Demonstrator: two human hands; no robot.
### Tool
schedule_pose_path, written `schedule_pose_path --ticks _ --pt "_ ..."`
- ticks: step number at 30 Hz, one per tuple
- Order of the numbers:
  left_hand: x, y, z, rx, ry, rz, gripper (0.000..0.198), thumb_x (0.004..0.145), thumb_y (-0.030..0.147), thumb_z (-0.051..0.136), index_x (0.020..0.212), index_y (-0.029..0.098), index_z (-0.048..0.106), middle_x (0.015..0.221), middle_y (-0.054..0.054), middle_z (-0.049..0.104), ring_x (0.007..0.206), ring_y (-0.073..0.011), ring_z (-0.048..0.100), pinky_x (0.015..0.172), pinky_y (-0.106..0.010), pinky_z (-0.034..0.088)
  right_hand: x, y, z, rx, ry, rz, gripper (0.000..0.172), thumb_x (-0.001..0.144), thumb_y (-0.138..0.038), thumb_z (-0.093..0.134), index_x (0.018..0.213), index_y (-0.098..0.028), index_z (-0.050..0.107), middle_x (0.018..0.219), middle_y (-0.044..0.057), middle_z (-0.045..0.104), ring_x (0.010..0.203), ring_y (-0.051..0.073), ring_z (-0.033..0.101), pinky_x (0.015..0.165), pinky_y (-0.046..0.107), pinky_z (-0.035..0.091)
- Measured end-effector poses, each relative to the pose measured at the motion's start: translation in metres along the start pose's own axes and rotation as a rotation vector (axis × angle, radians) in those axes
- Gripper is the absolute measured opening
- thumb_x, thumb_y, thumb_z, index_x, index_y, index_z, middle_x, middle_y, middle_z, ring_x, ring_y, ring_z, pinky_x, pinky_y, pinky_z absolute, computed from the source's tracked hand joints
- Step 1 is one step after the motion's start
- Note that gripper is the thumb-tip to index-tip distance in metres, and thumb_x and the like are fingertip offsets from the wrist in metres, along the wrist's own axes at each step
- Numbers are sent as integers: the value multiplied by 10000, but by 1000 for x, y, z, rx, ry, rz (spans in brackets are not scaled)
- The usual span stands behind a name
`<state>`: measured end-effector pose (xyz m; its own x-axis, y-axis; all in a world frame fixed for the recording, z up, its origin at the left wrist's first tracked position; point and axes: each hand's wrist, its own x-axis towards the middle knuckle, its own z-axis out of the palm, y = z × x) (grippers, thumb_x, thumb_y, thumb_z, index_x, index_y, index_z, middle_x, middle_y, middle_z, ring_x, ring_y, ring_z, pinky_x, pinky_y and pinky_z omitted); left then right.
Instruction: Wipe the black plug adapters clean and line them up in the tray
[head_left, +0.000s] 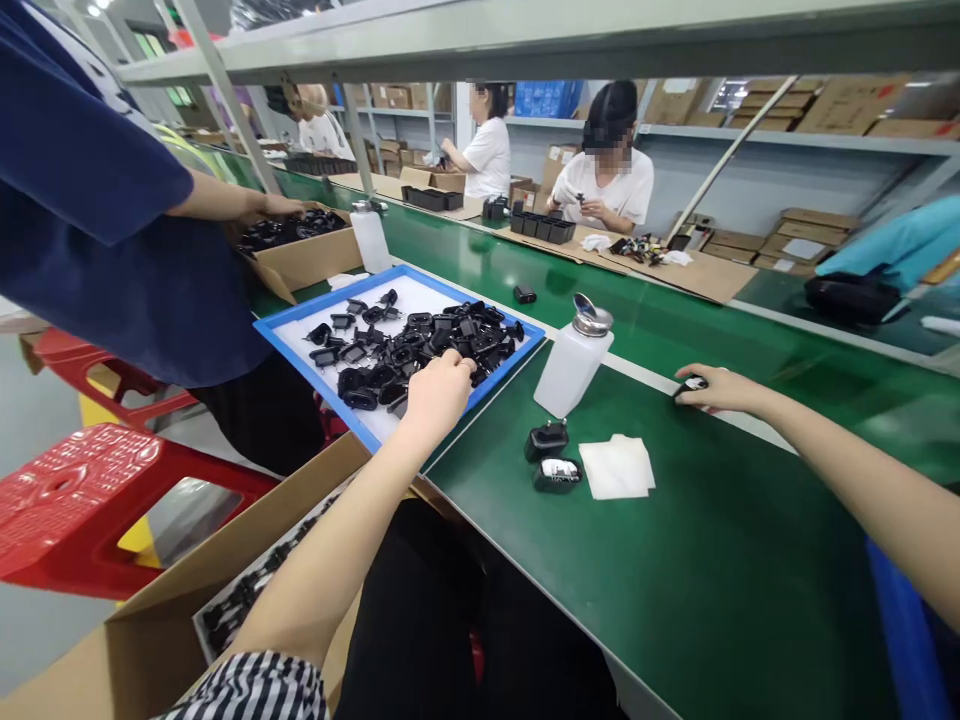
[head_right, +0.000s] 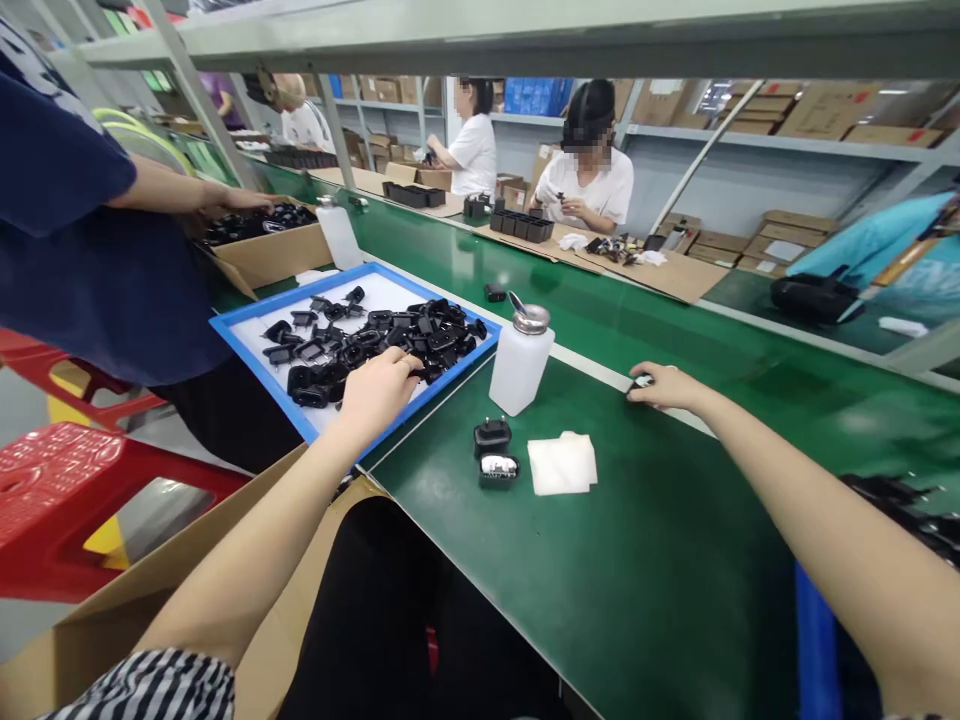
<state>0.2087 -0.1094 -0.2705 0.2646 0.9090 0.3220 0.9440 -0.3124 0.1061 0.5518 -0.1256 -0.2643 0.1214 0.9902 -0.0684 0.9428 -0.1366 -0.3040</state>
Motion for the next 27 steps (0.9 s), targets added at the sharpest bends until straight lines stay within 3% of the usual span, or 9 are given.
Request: schedule_pose_path --ticks 6,8,10,13,15,18,20,23,27 --pt "-38 28 -7 -461 399 232 139 750 204 424 750 214 563 781 3 518 729 -81 522 676 -176 415 -18 -16 13 -312 -159 -71 473 588 -380 557 960 -95 494 846 135 540 773 255 515 648 349 421" --pt "-50 39 -5 -533 442 333 160 757 180 411 719 219 561 745 8 518 761 -74 523 696 -168 416 -31 -37 10 -346 -86 -109 577 561 -391 571 1030 -72 466 886 161 531 841 295 489 670 379 404" --pt "-59 50 0 -570 444 426 198 765 148 385 708 222 560 729 8 524 828 -73 520 726 -162 413 -46 -62 3 -214 -109 -187 609 590 -427 534 1091 -97 432 862 135 544 821 276 500 653 371 408" --pt "-69 64 8 -593 381 515 236 774 134 359 688 225 559 720 8 539 912 -80 503 779 -171 401 -70 -97 1 234 -399 -339 534 640 -439 473 1099 -169 429 725 38 568 648 177 537 556 292 427" --pt "-74 70 15 -606 305 512 244 777 137 347 686 227 555 734 6 546 939 -86 495 798 -184 396 -81 -112 7 444 -476 -370 456 607 -399 520 1001 -173 492 682 11 567 606 151 537 534 266 430" --pt "-78 73 23 -651 246 406 177 767 155 375 715 213 534 805 -8 546 957 -98 486 795 -200 401 -87 -118 23 554 -440 -317 269 615 -348 529 806 -158 529 620 1 561 582 141 540 533 259 434" --pt "-79 72 26 -672 218 258 90 722 185 465 797 194 514 870 -25 541 916 -115 500 762 -217 420 -87 -115 33 532 -336 -315 198 640 -324 513 751 -160 523 628 6 570 604 144 545 559 265 434" --pt "-77 70 27 -681 29 90 317 617 215 591 912 162 489 889 -35 558 809 -131 525 710 -239 440 -85 -109 45 407 -132 -374 155 653 -283 513 748 -164 543 721 23 589 658 147 543 601 269 423" --pt "-75 70 27 -721 -179 39 379 608 240 605 966 167 505 871 -20 581 714 -106 540 666 -213 441 -88 -107 56 286 -92 -412 164 689 -246 485 817 -171 554 725 19 592 622 135 541 586 258 418"
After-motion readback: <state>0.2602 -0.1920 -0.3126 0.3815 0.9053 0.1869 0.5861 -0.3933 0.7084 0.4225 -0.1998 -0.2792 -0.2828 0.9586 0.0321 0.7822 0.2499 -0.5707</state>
